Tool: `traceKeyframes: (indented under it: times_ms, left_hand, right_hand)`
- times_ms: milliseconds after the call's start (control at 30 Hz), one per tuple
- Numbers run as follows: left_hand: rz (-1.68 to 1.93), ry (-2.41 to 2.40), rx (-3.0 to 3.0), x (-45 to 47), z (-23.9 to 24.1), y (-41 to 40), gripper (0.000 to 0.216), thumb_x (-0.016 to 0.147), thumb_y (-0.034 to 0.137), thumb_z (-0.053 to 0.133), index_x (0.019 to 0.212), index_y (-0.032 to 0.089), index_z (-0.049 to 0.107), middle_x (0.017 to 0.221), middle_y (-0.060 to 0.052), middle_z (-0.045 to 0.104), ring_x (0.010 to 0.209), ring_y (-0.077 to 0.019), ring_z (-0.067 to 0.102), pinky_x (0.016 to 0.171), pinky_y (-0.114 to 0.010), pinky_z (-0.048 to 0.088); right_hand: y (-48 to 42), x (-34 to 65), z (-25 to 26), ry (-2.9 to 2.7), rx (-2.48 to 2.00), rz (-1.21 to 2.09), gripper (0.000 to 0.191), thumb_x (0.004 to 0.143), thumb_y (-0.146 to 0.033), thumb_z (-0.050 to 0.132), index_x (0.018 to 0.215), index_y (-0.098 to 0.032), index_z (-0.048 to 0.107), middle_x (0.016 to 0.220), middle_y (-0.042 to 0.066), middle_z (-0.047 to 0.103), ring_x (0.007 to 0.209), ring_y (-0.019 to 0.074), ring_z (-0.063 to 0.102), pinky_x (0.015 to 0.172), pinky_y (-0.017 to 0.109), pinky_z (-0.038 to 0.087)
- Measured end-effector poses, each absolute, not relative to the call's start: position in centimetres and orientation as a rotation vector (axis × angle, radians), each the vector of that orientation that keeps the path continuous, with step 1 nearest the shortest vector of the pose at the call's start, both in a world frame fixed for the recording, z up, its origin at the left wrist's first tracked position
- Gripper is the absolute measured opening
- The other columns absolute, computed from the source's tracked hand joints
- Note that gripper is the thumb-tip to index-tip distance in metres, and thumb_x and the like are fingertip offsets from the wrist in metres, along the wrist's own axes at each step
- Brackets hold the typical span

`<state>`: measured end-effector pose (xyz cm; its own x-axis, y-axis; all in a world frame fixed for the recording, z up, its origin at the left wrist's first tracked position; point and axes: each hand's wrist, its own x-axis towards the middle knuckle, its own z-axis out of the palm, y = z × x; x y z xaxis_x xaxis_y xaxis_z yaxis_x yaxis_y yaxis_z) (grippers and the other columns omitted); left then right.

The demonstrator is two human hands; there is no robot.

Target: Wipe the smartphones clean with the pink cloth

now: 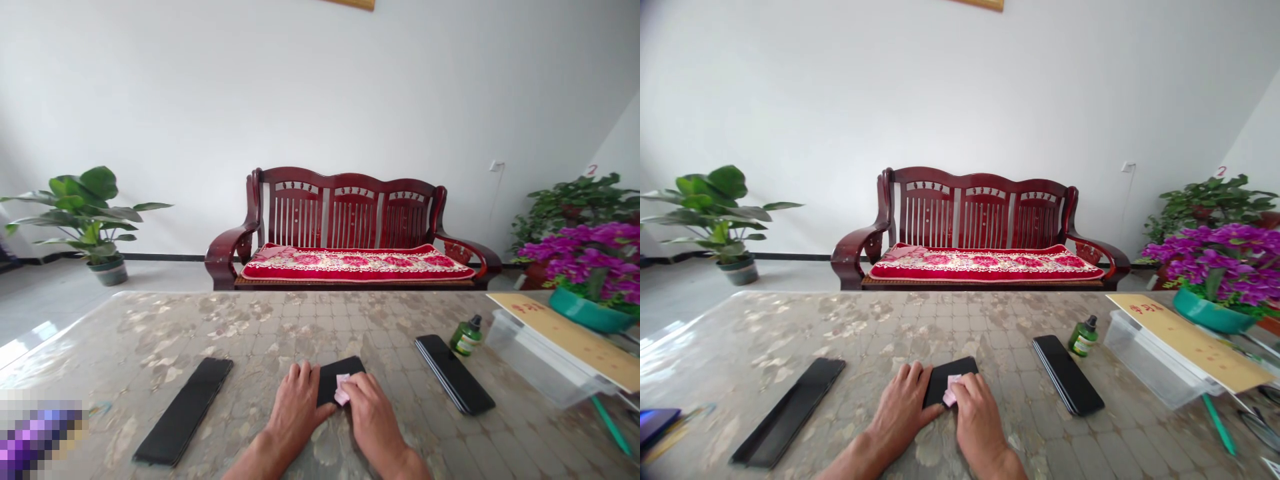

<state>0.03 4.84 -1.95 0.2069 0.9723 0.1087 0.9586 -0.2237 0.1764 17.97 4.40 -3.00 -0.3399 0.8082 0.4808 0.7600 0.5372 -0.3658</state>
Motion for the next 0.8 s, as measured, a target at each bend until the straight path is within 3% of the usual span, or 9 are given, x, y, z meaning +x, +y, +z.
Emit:
traceKeyframes:
  times_ms: [133, 533, 800]
  left_hand:
    - [0.257, 1.962, 2.392, 0.3, -2.0, 4.7, 0.051, 0.081, 0.045, 0.07, 0.122, 0.018, 0.058, 0.111, -0.011, 0.057, 0.104, -0.0319, 0.051, 0.09, -0.042, 0.045]
    - [-0.045, 1.758, 2.592, -0.3, -1.8, 4.3, 0.06, 0.078, 0.017, 0.066, 0.136, 0.017, 0.051, 0.127, -0.017, 0.056, 0.11, -0.0343, 0.054, 0.089, -0.042, 0.048]
    - [0.077, 1.709, 2.615, -0.4, -1.8, 4.5, 0.052, 0.084, 0.02, 0.057, 0.136, 0.02, 0.05, 0.13, -0.016, 0.057, 0.11, -0.0325, 0.056, 0.092, -0.043, 0.047]
  right_hand:
    - [4.5, 18.3, -2.9, -2.138, -1.297, 0.094, 0.031, 0.089, -0.006, 0.045, 0.096, -0.025, 0.068, 0.092, 0.003, 0.065, 0.088, 0.0187, 0.06, 0.079, 0.028, 0.046]
    - [4.1, 18.2, -3.2, -2.153, -1.264, 0.098, 0.029, 0.088, -0.003, 0.05, 0.093, -0.025, 0.068, 0.092, 0.003, 0.065, 0.089, 0.0188, 0.06, 0.079, 0.027, 0.046]
    - [6.0, 21.2, -3.1, -1.999, -1.338, 0.007, 0.035, 0.093, -0.008, 0.039, 0.105, -0.025, 0.067, 0.096, 0.005, 0.065, 0.091, 0.0197, 0.06, 0.081, 0.031, 0.048]
